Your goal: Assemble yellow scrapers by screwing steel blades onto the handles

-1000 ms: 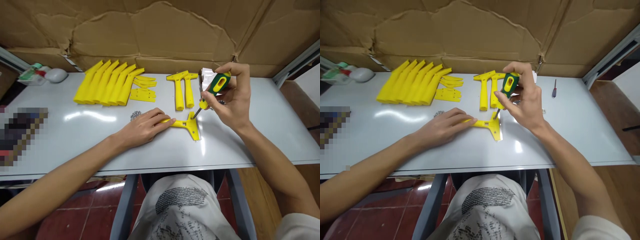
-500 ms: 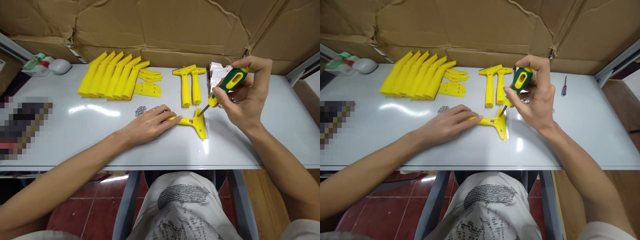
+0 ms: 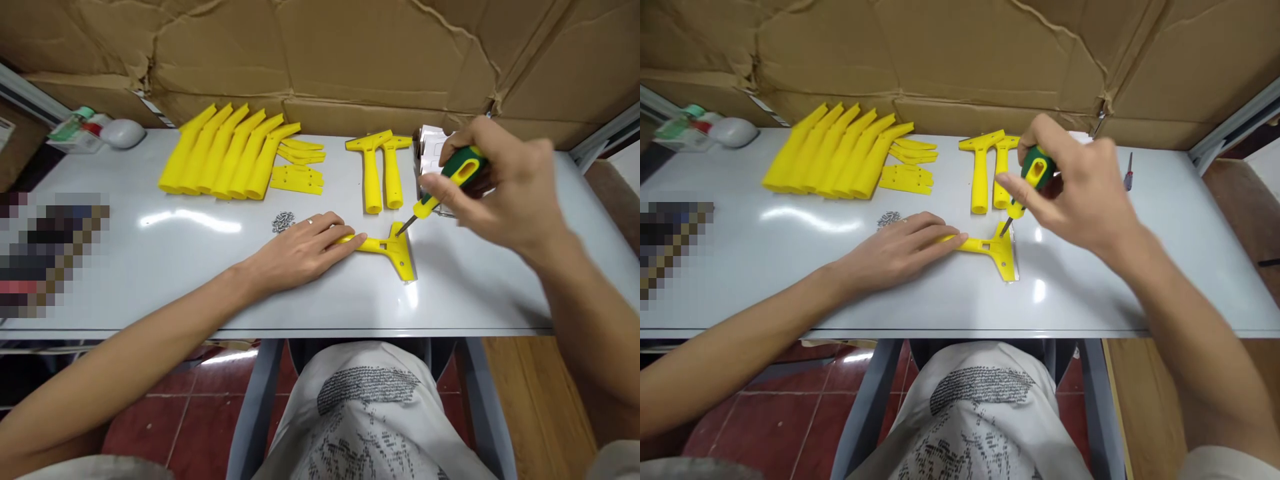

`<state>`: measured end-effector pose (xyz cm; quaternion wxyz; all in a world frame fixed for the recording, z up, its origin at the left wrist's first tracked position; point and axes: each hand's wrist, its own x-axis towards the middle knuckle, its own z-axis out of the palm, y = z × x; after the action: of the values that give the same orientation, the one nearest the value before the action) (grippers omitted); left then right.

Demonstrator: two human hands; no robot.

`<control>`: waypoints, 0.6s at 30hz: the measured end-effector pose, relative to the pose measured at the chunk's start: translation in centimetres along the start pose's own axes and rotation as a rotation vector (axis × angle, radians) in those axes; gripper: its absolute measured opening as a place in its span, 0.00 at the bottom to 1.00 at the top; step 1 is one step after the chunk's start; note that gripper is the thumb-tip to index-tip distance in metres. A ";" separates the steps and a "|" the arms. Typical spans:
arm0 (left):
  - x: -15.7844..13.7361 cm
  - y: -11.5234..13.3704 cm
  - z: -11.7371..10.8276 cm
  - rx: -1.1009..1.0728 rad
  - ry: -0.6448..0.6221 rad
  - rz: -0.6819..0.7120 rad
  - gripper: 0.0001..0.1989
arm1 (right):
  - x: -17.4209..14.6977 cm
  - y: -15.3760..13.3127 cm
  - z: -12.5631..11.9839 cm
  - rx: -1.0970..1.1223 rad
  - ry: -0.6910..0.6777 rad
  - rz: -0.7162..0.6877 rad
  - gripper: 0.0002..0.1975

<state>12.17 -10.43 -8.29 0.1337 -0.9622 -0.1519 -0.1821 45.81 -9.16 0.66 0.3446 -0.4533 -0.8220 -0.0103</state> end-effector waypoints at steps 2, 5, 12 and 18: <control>-0.1 0.0 0.2 -0.001 0.017 0.007 0.25 | 2.0 0.4 -2.1 -0.139 -0.186 -0.115 0.30; -0.4 0.0 0.7 -0.020 0.044 0.016 0.26 | 4.8 1.0 -4.1 -0.168 -0.495 -0.357 0.24; -0.3 0.3 1.0 0.065 0.035 0.013 0.22 | 5.7 1.2 -3.9 -0.180 -0.623 -0.305 0.24; 2.4 0.8 0.7 0.199 -0.068 0.000 0.14 | 6.4 2.6 -4.2 -0.271 -0.648 -0.371 0.31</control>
<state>14.76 -10.36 -8.19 0.2235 -0.9497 -0.1738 -0.1335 47.80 -4.27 6.81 -0.0033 -0.3180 -0.9474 -0.0371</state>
